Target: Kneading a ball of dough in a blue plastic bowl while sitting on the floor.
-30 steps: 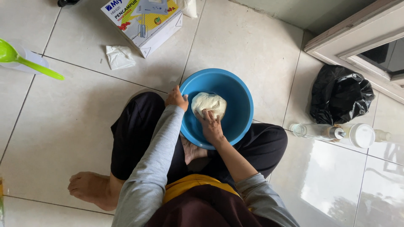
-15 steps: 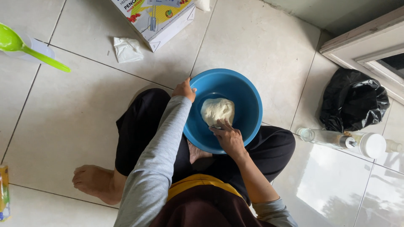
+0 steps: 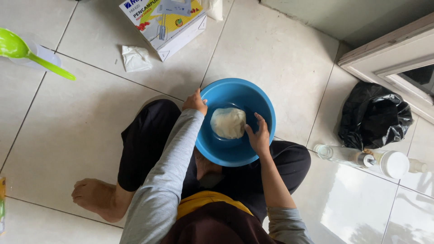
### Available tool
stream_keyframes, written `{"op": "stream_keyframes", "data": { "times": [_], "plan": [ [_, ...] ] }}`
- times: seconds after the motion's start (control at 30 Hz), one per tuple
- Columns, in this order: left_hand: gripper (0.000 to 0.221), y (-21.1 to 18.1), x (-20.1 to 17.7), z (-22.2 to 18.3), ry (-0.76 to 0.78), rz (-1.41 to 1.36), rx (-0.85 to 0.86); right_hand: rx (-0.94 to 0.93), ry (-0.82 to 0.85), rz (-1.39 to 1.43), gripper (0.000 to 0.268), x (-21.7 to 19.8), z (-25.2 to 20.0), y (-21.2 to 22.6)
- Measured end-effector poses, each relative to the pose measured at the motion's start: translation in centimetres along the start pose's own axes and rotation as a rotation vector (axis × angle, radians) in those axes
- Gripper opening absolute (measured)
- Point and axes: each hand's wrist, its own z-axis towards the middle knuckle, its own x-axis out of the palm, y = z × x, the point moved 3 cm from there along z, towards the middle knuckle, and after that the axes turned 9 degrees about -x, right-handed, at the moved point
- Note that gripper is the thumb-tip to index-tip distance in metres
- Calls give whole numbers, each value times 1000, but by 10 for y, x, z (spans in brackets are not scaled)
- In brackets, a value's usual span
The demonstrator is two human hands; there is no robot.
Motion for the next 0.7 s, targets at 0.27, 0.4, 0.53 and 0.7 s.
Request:
{"op": "stream_keyframes", "data": {
  "times": [0.27,0.4,0.53,0.7],
  "plan": [
    [56,7,14,13,-5,15,-54,666,286,154,98,93,46,-138],
    [57,6,12,14,-34,7,-114,674,296,251,95,97,65,-126],
    [59,4,11,8,-17,0,-127,638,347,225,92,93,67,-92],
    [59,-7,0,-1,-34,-17,-175,509,337,253,78,97,63,-80]
  ]
}}
